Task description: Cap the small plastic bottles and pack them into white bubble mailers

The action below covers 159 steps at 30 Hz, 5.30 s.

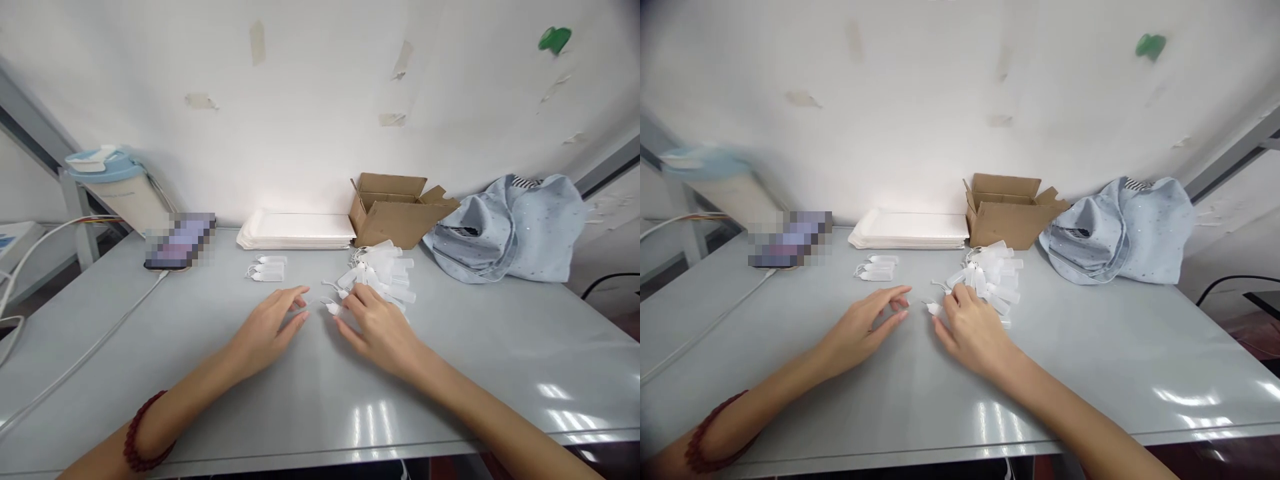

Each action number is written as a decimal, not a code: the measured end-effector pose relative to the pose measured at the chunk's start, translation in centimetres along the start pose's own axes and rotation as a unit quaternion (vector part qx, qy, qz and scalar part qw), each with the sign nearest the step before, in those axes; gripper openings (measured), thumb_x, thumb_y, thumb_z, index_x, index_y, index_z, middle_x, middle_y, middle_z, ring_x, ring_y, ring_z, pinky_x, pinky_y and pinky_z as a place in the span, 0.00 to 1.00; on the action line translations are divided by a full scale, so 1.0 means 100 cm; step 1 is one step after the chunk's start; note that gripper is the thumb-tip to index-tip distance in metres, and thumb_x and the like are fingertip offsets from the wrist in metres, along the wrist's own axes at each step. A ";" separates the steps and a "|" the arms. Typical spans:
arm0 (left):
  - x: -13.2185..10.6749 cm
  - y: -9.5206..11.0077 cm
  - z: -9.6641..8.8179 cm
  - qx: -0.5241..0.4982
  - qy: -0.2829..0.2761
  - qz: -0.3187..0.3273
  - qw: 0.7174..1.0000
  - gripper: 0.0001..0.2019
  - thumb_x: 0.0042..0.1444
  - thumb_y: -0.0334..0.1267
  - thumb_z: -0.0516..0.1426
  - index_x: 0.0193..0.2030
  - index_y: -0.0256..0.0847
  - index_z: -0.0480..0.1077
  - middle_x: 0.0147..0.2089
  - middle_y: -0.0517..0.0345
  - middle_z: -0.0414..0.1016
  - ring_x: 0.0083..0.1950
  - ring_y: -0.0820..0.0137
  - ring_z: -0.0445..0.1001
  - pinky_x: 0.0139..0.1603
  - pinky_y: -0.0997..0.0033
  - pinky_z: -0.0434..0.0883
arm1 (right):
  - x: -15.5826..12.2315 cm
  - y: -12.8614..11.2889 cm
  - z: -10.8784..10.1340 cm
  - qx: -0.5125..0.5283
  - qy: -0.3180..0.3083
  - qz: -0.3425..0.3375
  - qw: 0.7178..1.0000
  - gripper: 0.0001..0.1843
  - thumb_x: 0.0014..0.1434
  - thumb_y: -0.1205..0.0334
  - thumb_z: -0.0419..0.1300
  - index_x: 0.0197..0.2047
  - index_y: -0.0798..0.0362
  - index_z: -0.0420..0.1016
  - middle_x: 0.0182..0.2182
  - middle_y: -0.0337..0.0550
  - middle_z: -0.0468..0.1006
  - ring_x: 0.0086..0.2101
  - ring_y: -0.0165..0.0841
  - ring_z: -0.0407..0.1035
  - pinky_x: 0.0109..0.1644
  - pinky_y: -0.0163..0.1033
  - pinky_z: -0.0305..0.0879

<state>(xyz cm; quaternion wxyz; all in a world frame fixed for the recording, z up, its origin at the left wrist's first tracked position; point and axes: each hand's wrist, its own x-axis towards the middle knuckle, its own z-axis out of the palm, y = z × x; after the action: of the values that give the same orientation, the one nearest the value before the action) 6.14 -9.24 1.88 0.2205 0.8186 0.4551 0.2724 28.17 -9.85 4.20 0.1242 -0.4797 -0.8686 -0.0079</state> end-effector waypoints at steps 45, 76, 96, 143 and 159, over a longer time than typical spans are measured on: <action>-0.001 0.029 -0.009 -0.191 -0.009 -0.046 0.980 0.10 0.61 0.38 0.53 0.34 0.41 0.76 0.30 0.59 0.72 0.33 0.71 0.69 0.34 0.73 0.65 | -0.001 0.014 -0.013 0.228 0.032 -0.099 0.968 0.09 0.65 0.65 0.51 0.47 0.55 0.67 0.37 0.47 0.73 0.35 0.35 0.67 0.36 0.39 0.65; -0.004 0.029 -0.005 -0.140 -0.025 0.004 0.990 0.12 0.62 0.35 0.51 0.34 0.37 0.74 0.31 0.57 0.71 0.32 0.72 0.68 0.33 0.74 0.65 | -0.004 0.005 -0.006 0.168 0.073 -0.153 0.971 0.09 0.64 0.71 0.47 0.42 0.57 0.66 0.31 0.47 0.71 0.31 0.34 0.65 0.32 0.37 0.64; -0.005 0.027 0.004 -0.119 -0.015 0.026 0.992 0.15 0.62 0.34 0.49 0.26 0.38 0.69 0.25 0.60 0.63 0.27 0.74 0.62 0.27 0.75 0.61 | -0.007 -0.003 0.010 0.187 0.091 -0.146 0.967 0.08 0.63 0.72 0.48 0.41 0.56 0.66 0.32 0.48 0.73 0.32 0.34 0.66 0.31 0.37 0.66; 0.011 -0.066 -0.070 0.064 -0.013 -0.217 0.974 0.16 0.53 0.50 0.53 0.32 0.42 0.76 0.35 0.57 0.79 0.37 0.61 0.73 0.37 0.70 0.65 | -0.001 0.014 0.002 0.184 0.110 -0.025 0.976 0.15 0.62 0.67 0.53 0.52 0.51 0.59 0.44 0.51 0.72 0.43 0.39 0.70 0.42 0.48 0.71; 0.018 -0.065 -0.058 0.101 0.054 -0.237 0.965 0.17 0.53 0.50 0.51 0.35 0.41 0.75 0.37 0.56 0.79 0.39 0.62 0.73 0.39 0.68 0.65 | 0.000 0.013 0.000 0.163 0.118 -0.046 0.978 0.14 0.62 0.69 0.53 0.51 0.53 0.61 0.43 0.51 0.73 0.42 0.40 0.70 0.42 0.47 0.71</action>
<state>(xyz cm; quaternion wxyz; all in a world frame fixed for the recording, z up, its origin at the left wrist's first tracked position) -0.86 -3.83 2.74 0.1701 0.6898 0.6721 0.2085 29.22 -9.14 4.04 0.3020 -0.4081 -0.8586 0.0712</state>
